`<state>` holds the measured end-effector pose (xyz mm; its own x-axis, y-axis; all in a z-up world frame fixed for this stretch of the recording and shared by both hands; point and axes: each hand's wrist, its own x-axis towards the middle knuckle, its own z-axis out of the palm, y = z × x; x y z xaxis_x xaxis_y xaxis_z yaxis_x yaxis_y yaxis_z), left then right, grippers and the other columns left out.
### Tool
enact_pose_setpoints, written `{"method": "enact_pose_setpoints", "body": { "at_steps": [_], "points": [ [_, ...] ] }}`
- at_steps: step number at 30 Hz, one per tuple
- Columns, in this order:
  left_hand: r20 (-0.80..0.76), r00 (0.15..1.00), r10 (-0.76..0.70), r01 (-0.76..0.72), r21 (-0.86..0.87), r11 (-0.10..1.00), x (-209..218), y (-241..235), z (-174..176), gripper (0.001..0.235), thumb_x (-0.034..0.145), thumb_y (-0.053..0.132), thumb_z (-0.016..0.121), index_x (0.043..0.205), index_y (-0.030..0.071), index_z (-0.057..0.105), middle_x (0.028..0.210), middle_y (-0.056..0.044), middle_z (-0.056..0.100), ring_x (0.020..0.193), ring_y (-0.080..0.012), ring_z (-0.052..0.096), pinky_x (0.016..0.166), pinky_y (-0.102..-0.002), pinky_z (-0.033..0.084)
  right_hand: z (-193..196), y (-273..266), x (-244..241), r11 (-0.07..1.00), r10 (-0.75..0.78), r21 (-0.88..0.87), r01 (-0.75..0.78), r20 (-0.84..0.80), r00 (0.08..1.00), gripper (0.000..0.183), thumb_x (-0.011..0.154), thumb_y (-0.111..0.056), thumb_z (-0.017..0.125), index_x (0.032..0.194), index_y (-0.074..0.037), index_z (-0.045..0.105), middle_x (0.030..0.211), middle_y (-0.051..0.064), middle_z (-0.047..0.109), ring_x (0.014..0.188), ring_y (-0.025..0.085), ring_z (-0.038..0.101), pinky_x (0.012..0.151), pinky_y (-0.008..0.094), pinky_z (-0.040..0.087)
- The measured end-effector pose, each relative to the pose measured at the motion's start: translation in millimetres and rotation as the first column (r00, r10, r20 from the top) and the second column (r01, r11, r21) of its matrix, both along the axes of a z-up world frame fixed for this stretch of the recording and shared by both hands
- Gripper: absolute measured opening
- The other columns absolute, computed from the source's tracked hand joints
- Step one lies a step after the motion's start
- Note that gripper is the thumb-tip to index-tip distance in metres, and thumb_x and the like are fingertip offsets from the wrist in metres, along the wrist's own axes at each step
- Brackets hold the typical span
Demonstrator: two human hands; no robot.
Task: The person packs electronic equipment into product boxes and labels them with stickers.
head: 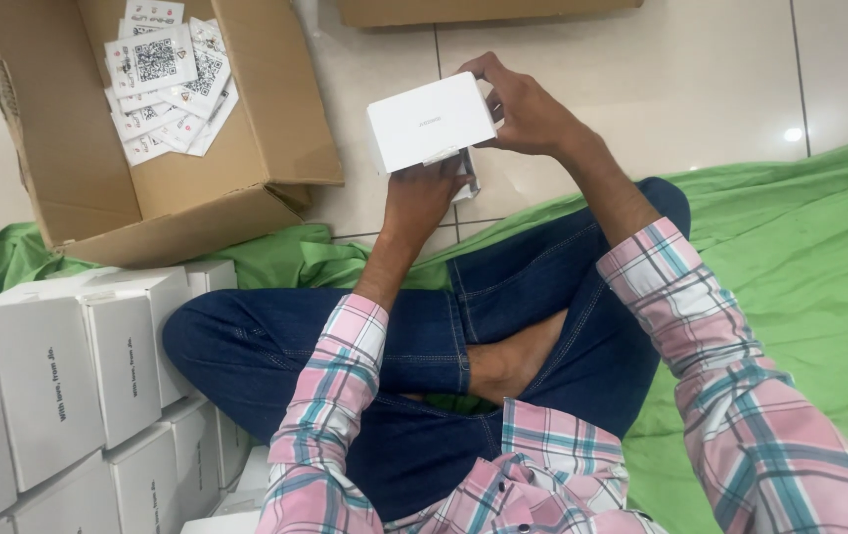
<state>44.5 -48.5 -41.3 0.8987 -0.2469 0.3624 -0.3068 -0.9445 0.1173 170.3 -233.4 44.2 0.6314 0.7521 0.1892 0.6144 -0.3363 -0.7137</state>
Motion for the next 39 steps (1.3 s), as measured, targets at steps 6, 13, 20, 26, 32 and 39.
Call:
{"method": "enact_pose_setpoints", "body": {
  "at_steps": [6,13,20,26,32,39],
  "points": [
    [-0.038,0.999,0.004,-0.003,0.034,0.999,3.0,0.3,-3.7,0.039,0.100,0.046,0.065,0.117,0.012,0.072,0.113,-0.006,0.068,0.106,-0.0253,0.064,0.091,-0.044,0.052,-2.8,0.5,-4.2,0.999,0.008,-0.048,-0.006,0.037,0.999,0.069,0.089,-0.018,0.087,0.141,-0.007,0.043,0.129,0.020,0.066,0.109,0.033,0.073,0.085,0.042,0.065],
    [-0.136,0.991,0.000,-0.067,-0.493,0.868,-24.4,-7.1,-28.7,0.026,0.106,0.024,0.061,0.125,0.008,0.070,0.115,-0.008,0.071,0.107,-0.0260,0.069,0.096,-0.038,0.056,-17.4,-3.0,-17.8,0.995,0.075,-0.080,-0.064,0.131,0.989,0.073,0.087,-0.008,0.083,0.144,-0.011,0.038,0.140,0.019,0.062,0.109,0.033,0.073,0.090,0.042,0.062],
    [-0.427,0.790,-0.441,0.144,-0.569,0.809,-103.9,32.4,92.1,0.051,0.092,0.034,0.076,0.132,0.004,0.066,0.118,-0.019,0.069,0.105,-0.0356,0.068,0.086,-0.046,0.056,-36.4,-5.9,-17.6,0.998,0.043,-0.047,-0.041,0.053,0.998,0.075,0.084,-0.013,0.086,0.141,-0.012,0.037,0.153,0.019,0.054,0.104,0.033,0.074,0.083,0.040,0.064],
    [-0.561,0.807,0.183,-0.482,-0.448,0.753,-81.8,99.0,72.8,0.062,0.084,0.013,0.084,0.139,0.014,0.057,0.128,-0.012,0.067,0.097,-0.0247,0.075,0.081,-0.039,0.061,-22.3,1.2,13.2,0.997,0.043,-0.059,-0.048,-0.085,0.995,0.074,0.086,-0.026,0.087,0.143,-0.011,0.041,0.151,0.019,0.058,0.114,0.039,0.070,0.085,0.046,0.064],
    [-0.350,0.937,0.002,-0.256,-0.681,0.686,-21.8,106.6,66.9,0.103,0.072,0.001,0.089,0.159,0.017,0.036,0.150,-0.016,0.051,0.104,-0.0269,0.073,0.079,-0.036,0.063,5.3,15.3,35.8,0.971,-0.042,-0.241,0.013,-0.113,0.993,0.076,0.084,-0.029,0.087,0.145,-0.012,0.044,0.147,0.022,0.059,0.114,0.042,0.069,0.089,0.057,0.058],
    [-0.377,0.914,-0.152,-0.170,-0.695,0.699,1.8,109.5,64.5,0.101,0.074,0.003,0.092,0.154,0.015,0.032,0.150,-0.013,0.052,0.108,-0.0277,0.072,0.079,-0.035,0.063,1.4,16.9,42.1,0.965,-0.021,-0.264,-0.005,-0.095,0.995,0.079,0.081,-0.034,0.090,0.144,-0.012,0.046,0.147,0.023,0.059,0.113,0.040,0.070,0.093,0.055,0.059]
  ]
}}
